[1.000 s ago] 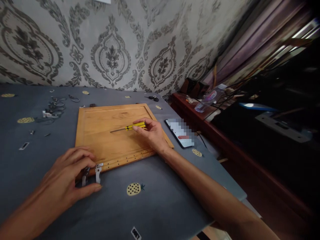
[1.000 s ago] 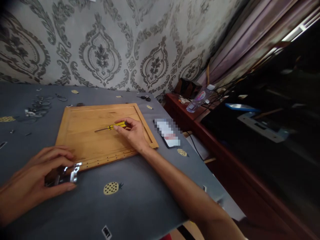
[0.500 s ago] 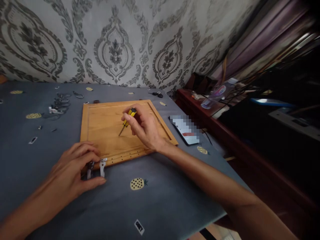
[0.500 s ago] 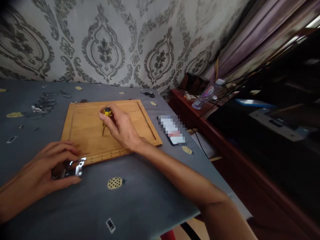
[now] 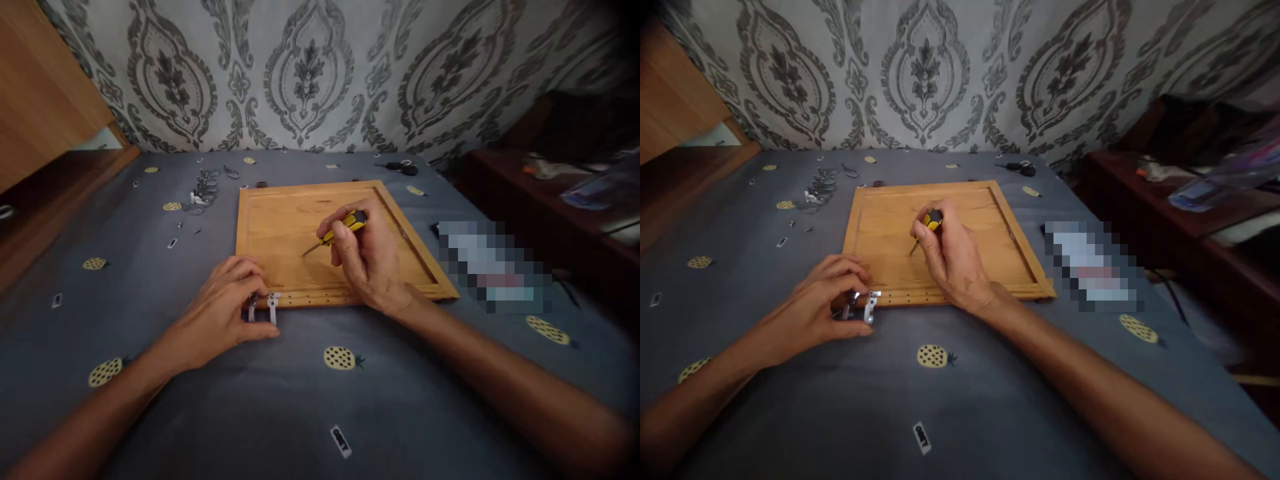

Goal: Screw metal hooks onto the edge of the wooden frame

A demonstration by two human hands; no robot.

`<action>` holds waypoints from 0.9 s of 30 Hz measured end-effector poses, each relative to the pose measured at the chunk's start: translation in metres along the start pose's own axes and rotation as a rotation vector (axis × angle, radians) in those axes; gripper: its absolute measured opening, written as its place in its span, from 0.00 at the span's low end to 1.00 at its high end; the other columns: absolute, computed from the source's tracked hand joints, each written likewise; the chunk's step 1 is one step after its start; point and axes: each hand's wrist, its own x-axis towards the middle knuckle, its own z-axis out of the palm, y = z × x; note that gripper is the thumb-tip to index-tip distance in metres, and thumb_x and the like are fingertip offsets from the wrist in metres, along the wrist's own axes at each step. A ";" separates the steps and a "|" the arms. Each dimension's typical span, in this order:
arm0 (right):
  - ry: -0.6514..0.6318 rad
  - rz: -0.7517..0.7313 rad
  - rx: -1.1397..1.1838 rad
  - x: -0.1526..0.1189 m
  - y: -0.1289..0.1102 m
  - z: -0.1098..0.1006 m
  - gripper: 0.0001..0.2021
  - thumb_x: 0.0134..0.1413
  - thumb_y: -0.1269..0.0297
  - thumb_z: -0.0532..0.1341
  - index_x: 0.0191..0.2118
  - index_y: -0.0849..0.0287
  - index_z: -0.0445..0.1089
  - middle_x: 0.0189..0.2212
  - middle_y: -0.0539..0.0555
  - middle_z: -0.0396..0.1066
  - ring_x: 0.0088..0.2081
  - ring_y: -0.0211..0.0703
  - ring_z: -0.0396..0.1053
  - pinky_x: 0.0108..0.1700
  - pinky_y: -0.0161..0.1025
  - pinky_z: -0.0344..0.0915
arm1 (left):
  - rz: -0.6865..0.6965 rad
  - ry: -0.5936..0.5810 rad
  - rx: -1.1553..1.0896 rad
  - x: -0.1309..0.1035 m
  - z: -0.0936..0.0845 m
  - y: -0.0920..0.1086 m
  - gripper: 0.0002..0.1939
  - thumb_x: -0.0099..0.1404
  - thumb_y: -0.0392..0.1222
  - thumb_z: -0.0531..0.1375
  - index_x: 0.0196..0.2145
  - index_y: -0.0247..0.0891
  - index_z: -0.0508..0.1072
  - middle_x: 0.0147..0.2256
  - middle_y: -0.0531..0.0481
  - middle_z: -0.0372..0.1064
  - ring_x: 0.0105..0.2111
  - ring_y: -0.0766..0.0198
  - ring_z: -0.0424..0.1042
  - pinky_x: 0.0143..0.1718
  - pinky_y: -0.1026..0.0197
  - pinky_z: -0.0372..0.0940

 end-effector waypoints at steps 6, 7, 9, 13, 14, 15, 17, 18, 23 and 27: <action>0.027 0.004 0.024 0.004 -0.006 0.000 0.11 0.74 0.52 0.53 0.41 0.54 0.60 0.30 0.48 0.70 0.20 0.32 0.61 0.22 0.36 0.58 | -0.024 -0.032 -0.012 0.002 -0.005 0.005 0.18 0.57 0.48 0.75 0.37 0.40 0.72 0.48 0.47 0.72 0.55 0.49 0.66 0.55 0.45 0.64; 0.034 0.005 0.056 0.005 -0.010 0.000 0.12 0.74 0.52 0.53 0.41 0.54 0.60 0.29 0.47 0.70 0.19 0.31 0.60 0.21 0.35 0.58 | -0.029 -0.037 -0.010 0.002 -0.005 0.005 0.18 0.57 0.48 0.75 0.37 0.40 0.72 0.48 0.47 0.72 0.54 0.49 0.66 0.54 0.46 0.64; 0.039 0.018 0.152 0.009 -0.020 0.001 0.13 0.73 0.51 0.54 0.41 0.54 0.60 0.29 0.46 0.70 0.18 0.29 0.60 0.19 0.32 0.57 | -0.037 -0.043 -0.009 0.002 -0.005 0.005 0.18 0.57 0.47 0.75 0.37 0.39 0.72 0.48 0.46 0.71 0.54 0.49 0.66 0.53 0.46 0.64; 0.026 0.079 0.274 0.015 -0.047 0.005 0.15 0.70 0.47 0.57 0.38 0.54 0.61 0.30 0.46 0.71 0.19 0.28 0.59 0.18 0.31 0.58 | -0.040 -0.050 -0.013 0.002 -0.006 0.006 0.19 0.57 0.48 0.75 0.37 0.38 0.73 0.48 0.46 0.71 0.54 0.48 0.65 0.54 0.46 0.64; 0.020 0.077 0.270 0.016 -0.052 0.007 0.15 0.70 0.47 0.57 0.39 0.54 0.61 0.30 0.46 0.71 0.19 0.29 0.60 0.19 0.31 0.58 | -0.040 -0.048 -0.015 0.002 -0.006 0.006 0.19 0.56 0.48 0.75 0.37 0.38 0.73 0.48 0.46 0.71 0.54 0.48 0.65 0.55 0.46 0.64; 0.012 0.065 0.259 0.017 -0.056 0.009 0.15 0.71 0.48 0.56 0.39 0.54 0.61 0.30 0.46 0.70 0.20 0.29 0.60 0.19 0.31 0.58 | -0.041 -0.046 -0.015 0.002 -0.006 0.006 0.19 0.57 0.48 0.75 0.37 0.38 0.73 0.48 0.45 0.70 0.54 0.48 0.65 0.56 0.45 0.64; -0.009 0.031 0.240 0.016 -0.059 0.014 0.13 0.72 0.51 0.55 0.39 0.54 0.62 0.30 0.47 0.70 0.22 0.30 0.61 0.20 0.32 0.57 | -0.040 -0.043 -0.011 0.002 -0.006 0.006 0.19 0.56 0.48 0.75 0.37 0.39 0.73 0.48 0.45 0.70 0.55 0.47 0.64 0.57 0.44 0.63; -0.022 0.023 0.237 0.015 -0.060 0.016 0.12 0.73 0.52 0.54 0.40 0.54 0.61 0.31 0.47 0.70 0.22 0.30 0.61 0.20 0.32 0.57 | -0.039 -0.042 -0.008 0.002 -0.006 0.006 0.18 0.56 0.49 0.75 0.37 0.39 0.73 0.48 0.45 0.70 0.55 0.47 0.64 0.57 0.44 0.63; -0.085 0.074 0.249 0.009 -0.054 0.021 0.09 0.74 0.56 0.54 0.40 0.53 0.60 0.31 0.48 0.67 0.23 0.32 0.60 0.21 0.34 0.57 | -0.028 -0.052 -0.002 0.002 -0.006 0.006 0.18 0.58 0.50 0.74 0.36 0.39 0.74 0.47 0.46 0.70 0.55 0.47 0.64 0.58 0.44 0.63; -0.107 0.074 0.264 0.006 -0.053 0.021 0.11 0.73 0.53 0.53 0.40 0.53 0.59 0.30 0.48 0.63 0.24 0.34 0.60 0.21 0.35 0.55 | -0.018 -0.043 0.006 0.001 -0.006 0.006 0.18 0.58 0.51 0.74 0.37 0.39 0.73 0.46 0.46 0.70 0.55 0.48 0.64 0.58 0.43 0.63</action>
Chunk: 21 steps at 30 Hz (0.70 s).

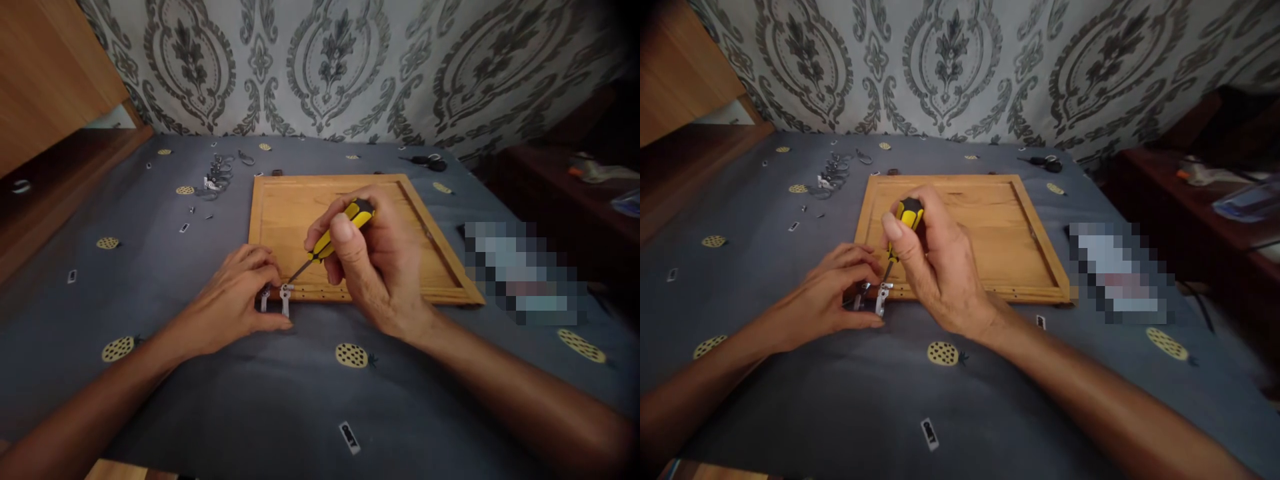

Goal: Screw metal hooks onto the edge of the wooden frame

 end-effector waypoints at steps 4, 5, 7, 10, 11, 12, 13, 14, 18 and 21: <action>-0.009 0.009 -0.002 -0.001 0.001 0.001 0.12 0.73 0.51 0.53 0.39 0.53 0.60 0.30 0.49 0.62 0.26 0.36 0.61 0.24 0.35 0.58 | -0.015 -0.003 0.003 0.000 0.000 0.001 0.19 0.57 0.51 0.75 0.36 0.39 0.73 0.46 0.46 0.70 0.54 0.47 0.64 0.57 0.44 0.63; -0.012 0.012 -0.004 -0.001 0.002 0.002 0.13 0.73 0.51 0.53 0.39 0.53 0.60 0.30 0.49 0.62 0.27 0.36 0.61 0.24 0.35 0.58 | -0.015 -0.004 0.001 0.000 0.000 0.001 0.19 0.57 0.51 0.75 0.36 0.39 0.73 0.46 0.46 0.70 0.54 0.47 0.64 0.57 0.44 0.63; -0.024 0.017 -0.007 -0.001 0.003 0.002 0.12 0.73 0.51 0.53 0.40 0.53 0.61 0.30 0.49 0.63 0.27 0.36 0.60 0.24 0.34 0.58 | -0.006 0.002 -0.005 0.000 0.000 0.000 0.19 0.57 0.51 0.75 0.36 0.39 0.73 0.45 0.46 0.70 0.54 0.48 0.64 0.56 0.45 0.64; -0.036 0.015 -0.003 -0.001 0.003 0.002 0.11 0.73 0.53 0.53 0.40 0.53 0.61 0.30 0.49 0.63 0.27 0.35 0.61 0.23 0.34 0.58 | 0.010 0.010 -0.011 0.000 0.002 -0.002 0.18 0.58 0.51 0.74 0.36 0.39 0.73 0.46 0.46 0.69 0.54 0.48 0.64 0.55 0.46 0.64; -0.034 0.011 -0.002 -0.001 0.003 0.002 0.11 0.73 0.53 0.53 0.40 0.54 0.61 0.30 0.49 0.63 0.27 0.35 0.61 0.23 0.33 0.58 | 0.014 0.012 -0.012 0.000 0.002 -0.002 0.18 0.58 0.51 0.74 0.36 0.39 0.73 0.46 0.46 0.69 0.54 0.48 0.64 0.55 0.46 0.64; -0.034 0.009 -0.002 -0.001 0.003 0.002 0.11 0.73 0.53 0.53 0.40 0.54 0.61 0.30 0.49 0.63 0.27 0.35 0.61 0.23 0.33 0.58 | 0.016 0.013 -0.011 -0.001 0.002 -0.003 0.18 0.58 0.51 0.74 0.36 0.39 0.73 0.45 0.46 0.70 0.54 0.48 0.64 0.55 0.46 0.64; -0.034 0.007 -0.003 -0.001 0.003 0.002 0.12 0.73 0.52 0.53 0.39 0.54 0.61 0.30 0.49 0.64 0.27 0.35 0.61 0.23 0.33 0.58 | 0.017 0.014 -0.011 -0.001 0.002 -0.003 0.18 0.58 0.51 0.74 0.36 0.39 0.73 0.45 0.46 0.70 0.54 0.48 0.64 0.56 0.45 0.63; -0.036 0.006 -0.003 0.000 0.003 0.002 0.12 0.73 0.52 0.53 0.39 0.54 0.61 0.30 0.49 0.65 0.27 0.34 0.61 0.23 0.33 0.58 | 0.015 0.015 -0.009 0.000 0.002 -0.003 0.18 0.58 0.52 0.74 0.36 0.39 0.73 0.45 0.46 0.70 0.54 0.48 0.64 0.56 0.45 0.63; -0.070 0.007 0.002 0.000 0.002 0.002 0.12 0.72 0.51 0.55 0.40 0.54 0.62 0.32 0.49 0.68 0.27 0.34 0.63 0.23 0.33 0.60 | -0.013 0.003 -0.004 0.000 0.001 -0.001 0.18 0.58 0.50 0.74 0.35 0.39 0.73 0.45 0.47 0.69 0.51 0.49 0.66 0.54 0.46 0.64; -0.122 0.008 -0.013 -0.001 -0.001 0.000 0.11 0.72 0.53 0.57 0.40 0.53 0.64 0.31 0.49 0.67 0.26 0.33 0.63 0.23 0.33 0.61 | -0.020 -0.002 -0.007 0.001 0.000 0.001 0.16 0.59 0.50 0.73 0.37 0.40 0.75 0.46 0.46 0.69 0.50 0.50 0.66 0.51 0.47 0.65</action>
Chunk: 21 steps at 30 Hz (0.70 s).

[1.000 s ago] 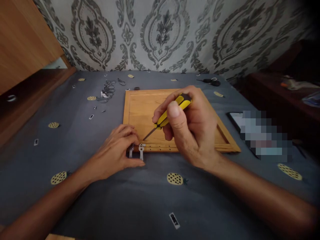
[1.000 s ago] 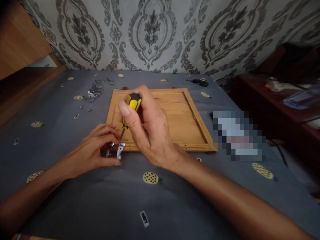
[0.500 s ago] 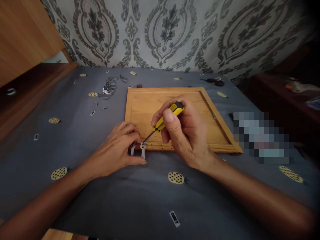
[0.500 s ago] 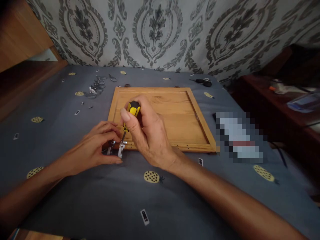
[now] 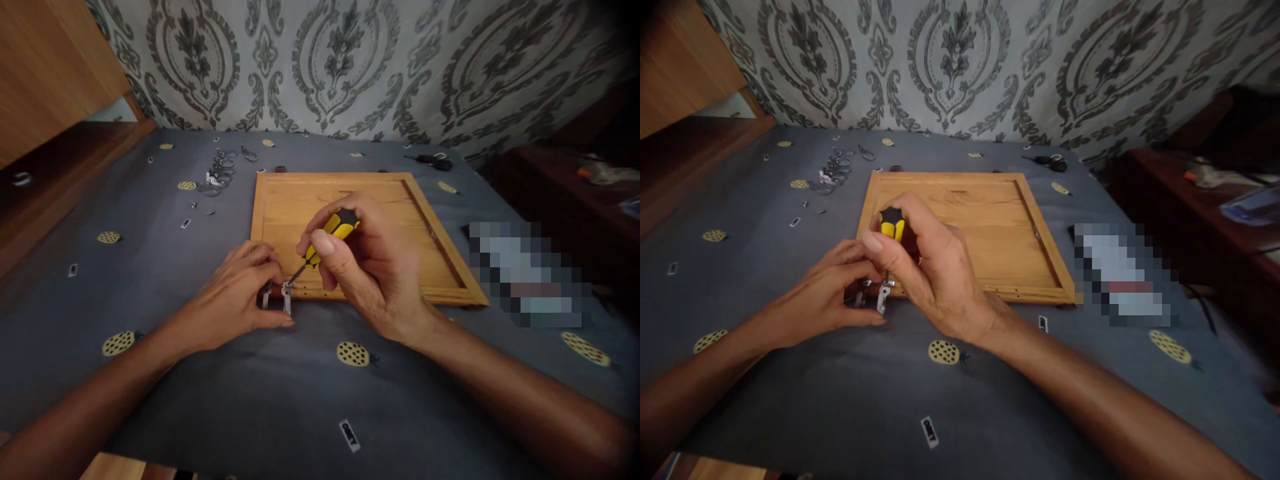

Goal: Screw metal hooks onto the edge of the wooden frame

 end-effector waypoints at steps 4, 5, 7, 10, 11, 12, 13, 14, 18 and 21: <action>-0.017 0.002 -0.021 0.000 -0.006 -0.001 0.10 0.70 0.54 0.59 0.38 0.54 0.64 0.29 0.47 0.64 0.23 0.32 0.62 0.23 0.32 0.62 | -0.016 -0.010 -0.014 0.001 -0.001 0.001 0.15 0.59 0.48 0.73 0.39 0.40 0.77 0.48 0.46 0.69 0.51 0.47 0.65 0.52 0.46 0.65; -0.015 -0.001 -0.018 0.000 -0.006 -0.001 0.10 0.70 0.55 0.59 0.38 0.54 0.64 0.28 0.46 0.63 0.23 0.31 0.62 0.23 0.32 0.62 | -0.020 -0.017 -0.015 0.001 -0.001 0.001 0.15 0.59 0.48 0.73 0.40 0.40 0.78 0.48 0.45 0.69 0.52 0.47 0.65 0.53 0.45 0.64; -0.016 -0.004 -0.007 0.000 -0.007 0.000 0.10 0.69 0.56 0.60 0.37 0.54 0.64 0.28 0.46 0.62 0.23 0.30 0.62 0.22 0.31 0.62 | -0.021 -0.025 -0.011 0.001 -0.001 0.001 0.15 0.59 0.49 0.73 0.40 0.40 0.78 0.48 0.45 0.69 0.53 0.47 0.65 0.55 0.44 0.64; -0.029 0.023 0.026 0.000 -0.006 0.000 0.10 0.68 0.55 0.61 0.38 0.54 0.65 0.27 0.45 0.62 0.22 0.30 0.62 0.21 0.30 0.62 | -0.015 -0.021 -0.006 0.000 -0.002 0.001 0.16 0.59 0.49 0.73 0.41 0.41 0.78 0.49 0.45 0.69 0.53 0.47 0.64 0.56 0.44 0.64; -0.040 0.032 0.043 0.000 -0.006 0.001 0.10 0.68 0.55 0.61 0.38 0.54 0.65 0.27 0.45 0.62 0.22 0.30 0.62 0.21 0.30 0.63 | -0.017 -0.021 -0.006 0.000 -0.002 0.001 0.16 0.59 0.49 0.73 0.41 0.41 0.77 0.49 0.45 0.68 0.53 0.47 0.64 0.55 0.44 0.64; -0.047 0.040 0.059 0.000 -0.006 0.001 0.10 0.68 0.54 0.61 0.38 0.54 0.66 0.27 0.45 0.63 0.22 0.30 0.62 0.21 0.30 0.63 | -0.019 -0.024 -0.007 0.000 -0.002 0.001 0.16 0.59 0.49 0.73 0.41 0.41 0.77 0.49 0.45 0.68 0.53 0.48 0.64 0.54 0.45 0.64; -0.051 0.046 0.070 0.001 -0.006 0.001 0.11 0.67 0.53 0.62 0.38 0.54 0.66 0.26 0.45 0.63 0.22 0.30 0.62 0.21 0.29 0.63 | -0.017 -0.024 -0.007 0.000 -0.002 0.001 0.16 0.59 0.48 0.73 0.41 0.41 0.77 0.48 0.45 0.68 0.52 0.48 0.65 0.53 0.45 0.64; -0.051 0.049 0.078 0.001 -0.006 0.000 0.12 0.67 0.53 0.63 0.37 0.54 0.65 0.26 0.45 0.63 0.22 0.30 0.62 0.21 0.29 0.63 | -0.014 -0.022 -0.006 0.001 -0.002 0.002 0.15 0.59 0.48 0.73 0.41 0.41 0.77 0.48 0.46 0.69 0.51 0.48 0.65 0.53 0.45 0.64; -0.036 0.039 0.067 0.002 -0.008 0.000 0.13 0.67 0.53 0.62 0.36 0.55 0.65 0.26 0.45 0.63 0.22 0.29 0.63 0.21 0.29 0.62 | -0.011 -0.029 0.008 0.001 -0.002 0.002 0.15 0.59 0.49 0.73 0.40 0.40 0.77 0.46 0.45 0.69 0.51 0.48 0.65 0.53 0.45 0.64; -0.026 0.038 0.032 0.002 -0.009 0.001 0.13 0.68 0.53 0.61 0.36 0.55 0.65 0.26 0.45 0.63 0.22 0.30 0.63 0.22 0.30 0.62 | 0.000 -0.025 0.009 0.001 -0.002 0.001 0.15 0.60 0.50 0.72 0.40 0.41 0.77 0.46 0.46 0.69 0.50 0.49 0.65 0.53 0.46 0.64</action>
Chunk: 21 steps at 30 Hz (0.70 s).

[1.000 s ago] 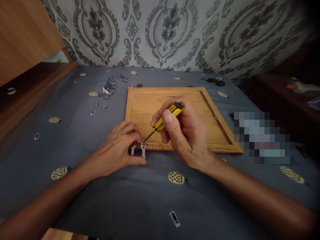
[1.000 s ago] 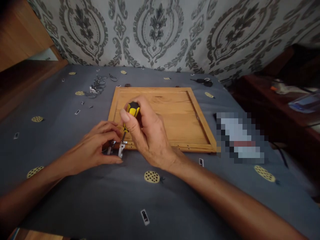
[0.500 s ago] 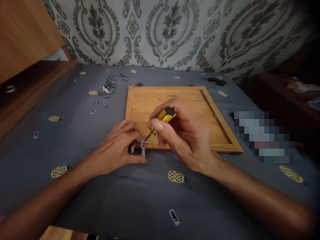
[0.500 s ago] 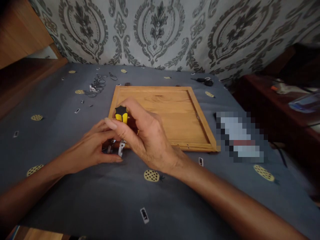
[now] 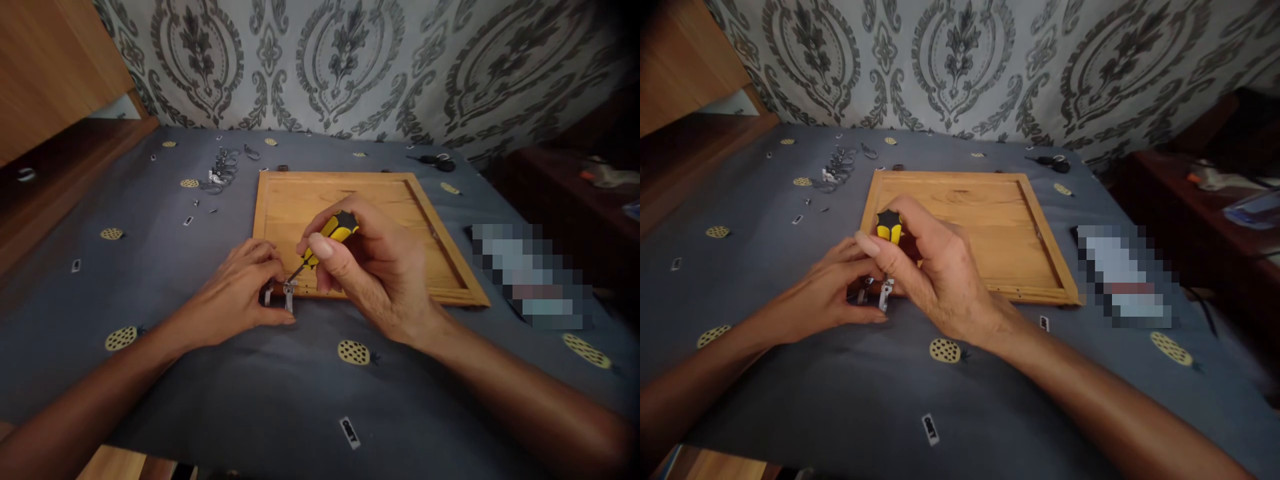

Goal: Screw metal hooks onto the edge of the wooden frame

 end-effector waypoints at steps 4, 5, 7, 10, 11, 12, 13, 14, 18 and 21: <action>0.012 -0.010 0.011 0.000 0.000 0.001 0.14 0.68 0.52 0.61 0.35 0.56 0.64 0.26 0.46 0.63 0.23 0.30 0.62 0.22 0.30 0.62 | 0.021 0.010 -0.008 0.000 0.000 -0.001 0.16 0.59 0.49 0.73 0.39 0.39 0.77 0.44 0.46 0.69 0.48 0.50 0.65 0.50 0.49 0.64; 0.015 -0.015 0.017 0.000 0.000 0.001 0.14 0.68 0.52 0.61 0.35 0.57 0.64 0.26 0.45 0.62 0.23 0.30 0.62 0.22 0.30 0.62 | 0.024 0.013 -0.009 0.000 0.000 -0.001 0.16 0.59 0.49 0.73 0.39 0.39 0.77 0.44 0.46 0.69 0.48 0.50 0.65 0.50 0.49 0.64; 0.011 -0.018 0.019 0.001 0.002 0.000 0.14 0.68 0.53 0.61 0.35 0.57 0.64 0.26 0.45 0.62 0.23 0.29 0.62 0.22 0.29 0.62 | 0.026 0.021 -0.010 -0.001 0.000 -0.001 0.16 0.59 0.49 0.74 0.39 0.39 0.77 0.44 0.46 0.69 0.49 0.50 0.65 0.50 0.49 0.64; -0.010 -0.005 0.039 0.001 0.004 -0.001 0.13 0.67 0.54 0.63 0.35 0.56 0.64 0.26 0.44 0.61 0.22 0.28 0.62 0.21 0.28 0.61 | 0.027 0.026 -0.010 -0.001 0.001 -0.001 0.16 0.59 0.49 0.74 0.39 0.38 0.77 0.45 0.46 0.69 0.50 0.49 0.65 0.51 0.48 0.63; -0.019 0.004 0.049 0.001 0.004 -0.001 0.13 0.66 0.55 0.64 0.35 0.56 0.64 0.26 0.44 0.61 0.21 0.28 0.62 0.20 0.28 0.61 | 0.026 0.027 -0.012 -0.001 0.001 -0.001 0.16 0.59 0.49 0.74 0.38 0.38 0.77 0.44 0.45 0.69 0.50 0.49 0.65 0.51 0.48 0.63; -0.025 0.011 0.059 0.001 0.004 -0.002 0.13 0.65 0.56 0.65 0.35 0.56 0.64 0.26 0.44 0.61 0.21 0.28 0.62 0.20 0.28 0.61 | 0.026 0.024 -0.015 -0.001 0.001 -0.001 0.17 0.59 0.49 0.74 0.38 0.38 0.76 0.44 0.45 0.69 0.49 0.49 0.65 0.51 0.48 0.63; -0.030 0.016 0.066 0.001 0.004 -0.002 0.13 0.65 0.57 0.66 0.35 0.56 0.64 0.26 0.44 0.61 0.21 0.28 0.62 0.20 0.28 0.61 | 0.025 0.021 -0.017 -0.001 0.001 -0.001 0.17 0.58 0.49 0.74 0.38 0.37 0.76 0.44 0.45 0.69 0.49 0.49 0.65 0.51 0.48 0.63; -0.037 0.018 0.071 0.001 0.004 -0.002 0.12 0.65 0.57 0.66 0.35 0.56 0.64 0.27 0.44 0.62 0.21 0.28 0.63 0.21 0.28 0.62 | 0.024 0.018 -0.019 -0.001 0.000 -0.001 0.17 0.58 0.49 0.74 0.37 0.38 0.76 0.44 0.46 0.69 0.49 0.49 0.65 0.51 0.48 0.63; -0.087 0.012 0.092 0.001 0.000 -0.004 0.10 0.70 0.57 0.60 0.38 0.57 0.65 0.28 0.46 0.64 0.23 0.30 0.66 0.23 0.29 0.65 | 0.026 0.018 -0.023 0.000 0.000 0.000 0.17 0.58 0.49 0.74 0.39 0.39 0.76 0.46 0.46 0.69 0.50 0.49 0.65 0.51 0.48 0.63; -0.137 0.020 0.101 0.001 -0.002 -0.005 0.10 0.72 0.56 0.57 0.41 0.57 0.65 0.28 0.47 0.63 0.24 0.32 0.67 0.24 0.31 0.67 | 0.034 0.025 -0.024 -0.001 0.000 0.000 0.16 0.59 0.48 0.74 0.39 0.39 0.77 0.46 0.46 0.70 0.50 0.49 0.65 0.52 0.48 0.63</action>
